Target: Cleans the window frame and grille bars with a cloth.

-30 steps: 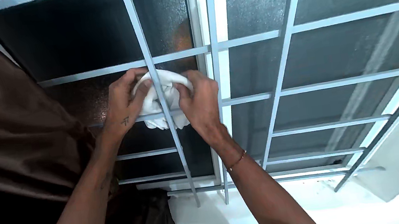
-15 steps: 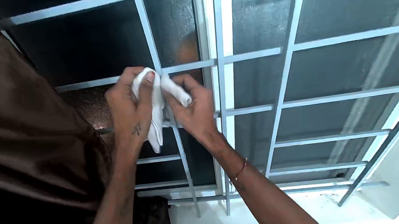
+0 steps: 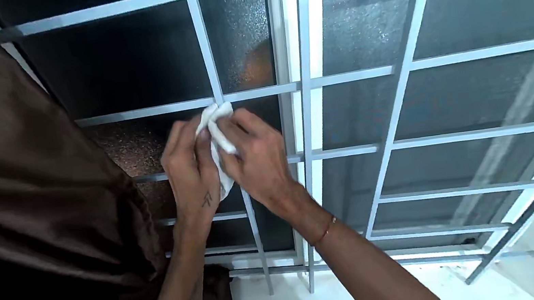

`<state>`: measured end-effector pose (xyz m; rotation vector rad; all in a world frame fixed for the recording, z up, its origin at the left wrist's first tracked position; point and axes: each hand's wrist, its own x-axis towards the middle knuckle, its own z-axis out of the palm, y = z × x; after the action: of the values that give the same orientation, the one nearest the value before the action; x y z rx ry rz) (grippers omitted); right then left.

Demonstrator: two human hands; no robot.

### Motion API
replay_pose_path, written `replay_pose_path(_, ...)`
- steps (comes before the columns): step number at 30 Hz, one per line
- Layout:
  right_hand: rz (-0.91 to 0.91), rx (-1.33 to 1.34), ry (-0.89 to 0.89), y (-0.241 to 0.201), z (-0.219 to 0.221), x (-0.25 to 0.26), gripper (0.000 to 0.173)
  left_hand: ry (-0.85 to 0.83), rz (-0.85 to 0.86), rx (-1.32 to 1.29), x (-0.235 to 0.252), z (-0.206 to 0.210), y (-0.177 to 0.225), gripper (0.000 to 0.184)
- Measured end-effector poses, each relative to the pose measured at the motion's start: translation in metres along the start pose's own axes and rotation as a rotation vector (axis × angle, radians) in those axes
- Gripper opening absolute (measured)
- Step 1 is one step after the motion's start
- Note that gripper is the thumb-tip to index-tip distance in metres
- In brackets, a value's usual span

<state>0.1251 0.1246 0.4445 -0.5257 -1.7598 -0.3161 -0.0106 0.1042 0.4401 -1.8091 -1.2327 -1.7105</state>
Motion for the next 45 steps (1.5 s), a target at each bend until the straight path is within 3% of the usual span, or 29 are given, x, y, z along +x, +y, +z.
replay_pose_path(3, 0.008, -0.047, -0.07, -0.004, -0.01, 0.014, 0.025, 0.107, -0.066, -0.059, 0.001, 0.017, 0.004, 0.034)
replay_pose_path(7, -0.017, -0.074, -0.154, 0.01, 0.011, -0.035, 0.029, 0.07, -0.09, 0.058, -0.061, 0.035, -0.015, 0.034)
replay_pose_path(10, -0.004, -0.08, -0.144, 0.012, 0.021, -0.053, 0.028, 0.023, -0.088, 0.229, -0.075, 0.031, -0.012, 0.037)
replay_pose_path(14, 0.025, 0.014, -0.106, 0.014, 0.013, -0.04, 0.038, -0.062, -0.06, 0.184, -0.048, 0.01, 0.0, 0.033)
replay_pose_path(18, 0.093, 0.038, -0.076, 0.0, -0.005, 0.009, 0.032, -0.02, 0.011, -0.115, 0.009, 0.003, -0.002, 0.036)
replay_pose_path(20, 0.09, 0.062, -0.066, 0.003, -0.007, 0.012, 0.031, -0.025, 0.005, -0.217, 0.014, 0.004, -0.001, 0.038)
replay_pose_path(25, 0.076, 0.026, -0.124, 0.013, 0.01, -0.043, 0.04, -0.094, -0.024, 0.018, -0.049, 0.01, -0.016, 0.036)
replay_pose_path(29, 0.069, -0.018, -0.096, 0.01, 0.018, -0.065, 0.039, -0.134, -0.001, 0.106, -0.068, 0.005, -0.021, 0.035)
replay_pose_path(33, 0.122, 0.047, 0.005, 0.005, 0.027, -0.042, 0.033, -0.121, 0.007, 0.094, -0.041, 0.005, -0.012, 0.035)
replay_pose_path(37, 0.1, 0.123, 0.218, 0.014, 0.045, 0.007, 0.024, -0.097, 0.11, -0.008, 0.005, 0.008, -0.013, 0.039)
replay_pose_path(40, 0.174, 0.148, 0.098, 0.004, 0.025, -0.006, 0.038, -0.091, 0.121, -0.041, 0.003, 0.01, -0.017, 0.041)
replay_pose_path(43, 0.253, 0.155, 0.032, -0.001, 0.029, -0.049, 0.055, -0.154, 0.067, 0.075, -0.04, 0.01, -0.017, 0.039)
replay_pose_path(45, 0.26, 0.162, 0.021, -0.001, 0.039, -0.064, 0.055, -0.167, 0.045, 0.074, -0.061, 0.011, -0.019, 0.038)
